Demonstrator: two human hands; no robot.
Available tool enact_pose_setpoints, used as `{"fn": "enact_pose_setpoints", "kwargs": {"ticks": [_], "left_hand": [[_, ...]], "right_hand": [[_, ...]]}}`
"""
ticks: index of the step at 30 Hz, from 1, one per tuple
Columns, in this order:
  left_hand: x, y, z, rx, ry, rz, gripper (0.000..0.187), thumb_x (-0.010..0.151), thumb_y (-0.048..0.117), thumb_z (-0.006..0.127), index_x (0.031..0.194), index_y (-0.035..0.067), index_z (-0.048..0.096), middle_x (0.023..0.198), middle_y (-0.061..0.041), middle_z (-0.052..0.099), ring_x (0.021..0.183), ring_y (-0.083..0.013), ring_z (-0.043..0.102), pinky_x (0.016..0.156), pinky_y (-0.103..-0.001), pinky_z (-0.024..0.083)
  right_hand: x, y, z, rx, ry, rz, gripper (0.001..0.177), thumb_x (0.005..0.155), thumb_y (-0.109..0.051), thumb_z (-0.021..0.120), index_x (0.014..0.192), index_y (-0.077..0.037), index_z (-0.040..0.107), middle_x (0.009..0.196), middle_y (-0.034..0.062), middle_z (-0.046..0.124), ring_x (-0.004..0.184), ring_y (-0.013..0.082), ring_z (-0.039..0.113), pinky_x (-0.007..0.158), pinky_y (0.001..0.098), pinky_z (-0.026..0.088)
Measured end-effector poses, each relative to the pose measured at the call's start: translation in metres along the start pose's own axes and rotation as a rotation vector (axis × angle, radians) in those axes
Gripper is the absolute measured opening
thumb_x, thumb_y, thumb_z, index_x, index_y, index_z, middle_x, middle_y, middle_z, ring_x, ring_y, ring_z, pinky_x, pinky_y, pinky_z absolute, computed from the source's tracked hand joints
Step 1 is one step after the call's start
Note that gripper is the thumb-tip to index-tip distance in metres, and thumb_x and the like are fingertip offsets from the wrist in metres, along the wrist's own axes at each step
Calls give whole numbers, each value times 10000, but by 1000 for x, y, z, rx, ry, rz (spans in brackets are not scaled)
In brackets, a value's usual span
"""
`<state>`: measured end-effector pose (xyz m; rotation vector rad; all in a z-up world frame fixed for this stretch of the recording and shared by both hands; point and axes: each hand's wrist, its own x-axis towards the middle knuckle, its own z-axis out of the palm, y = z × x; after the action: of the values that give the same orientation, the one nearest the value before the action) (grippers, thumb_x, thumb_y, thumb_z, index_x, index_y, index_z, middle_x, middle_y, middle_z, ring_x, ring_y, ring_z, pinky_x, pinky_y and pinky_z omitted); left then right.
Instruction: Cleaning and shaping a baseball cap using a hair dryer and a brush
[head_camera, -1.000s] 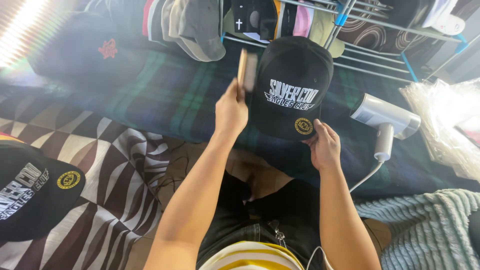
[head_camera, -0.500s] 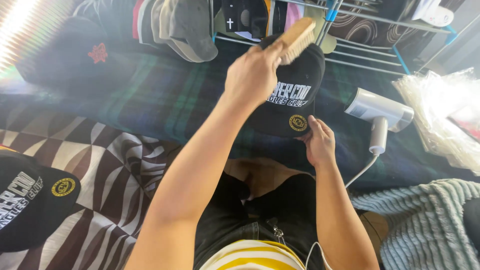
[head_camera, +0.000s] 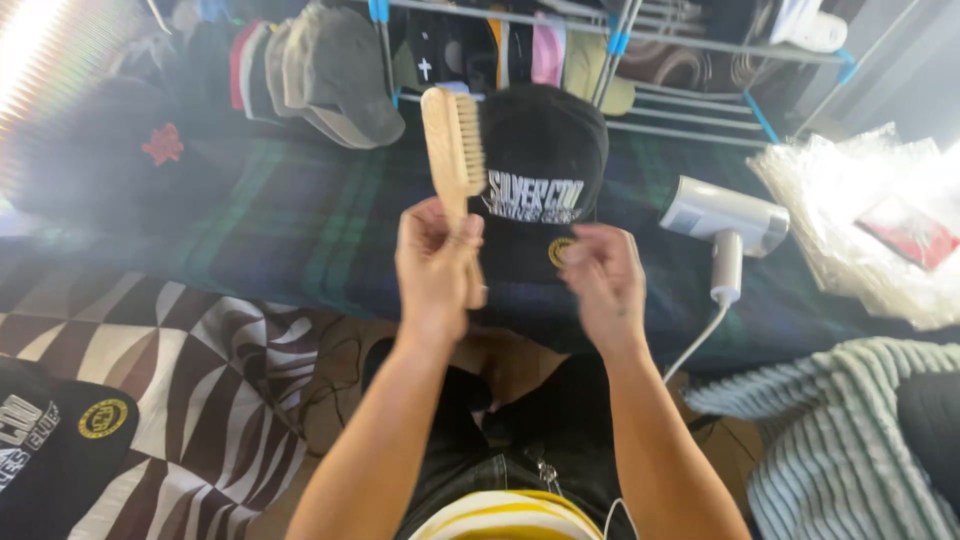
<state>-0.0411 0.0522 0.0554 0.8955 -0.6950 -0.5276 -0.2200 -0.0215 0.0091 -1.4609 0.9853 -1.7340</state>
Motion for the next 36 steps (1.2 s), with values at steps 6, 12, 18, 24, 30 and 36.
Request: {"fn": "enact_pose_setpoints", "kwargs": {"ticks": [6,12,18,24,30,36], "left_hand": [[-49,4,55,-390,7,-301,306,858,71,812,981,61,531,840,-22,597,757,-145,673,659,-235,507],[-35,-33,26,160,-58,78,434,842,281,857,1200,174,636,1179,-18,590,1041,-145,536,867,-251,406],[1,-88,-8,129,151,-256,686,1008,319,658,1567,135,306,1419,-116,444,1325,-226,460,1030,-412,432],[15,-101,-10,-112,95,-357,363,987,111,641,1345,55,619,1039,-124,697,861,-197,711,730,-347,600],[12,-111,-15,-195,71,-358,306,1005,106,632,1306,56,629,1042,-116,712,915,-205,735,779,-366,607],[24,-126,-16,-267,53,-346,328,1005,119,639,1330,80,620,1049,-103,703,941,-222,740,810,-389,612]], "right_hand": [[-19,-51,10,-201,-569,-427,717,836,53,707,1506,-43,473,1185,163,606,918,312,750,676,399,647],[14,-61,3,-377,-402,-747,517,880,43,611,1385,130,538,1315,351,604,1205,543,587,971,583,517],[54,-51,5,-664,-354,-778,405,1008,-309,633,1400,-211,665,957,70,710,775,349,711,616,436,541],[101,10,-23,-364,-210,29,423,1036,-253,467,1381,-73,634,1429,169,605,1325,383,550,1101,509,427],[115,-30,-18,-417,-242,-21,497,1033,-384,504,1433,-109,609,815,136,712,819,251,675,649,402,531],[182,14,-17,-760,-278,223,291,930,-385,644,1174,-280,764,721,61,723,654,207,731,512,375,579]]}}
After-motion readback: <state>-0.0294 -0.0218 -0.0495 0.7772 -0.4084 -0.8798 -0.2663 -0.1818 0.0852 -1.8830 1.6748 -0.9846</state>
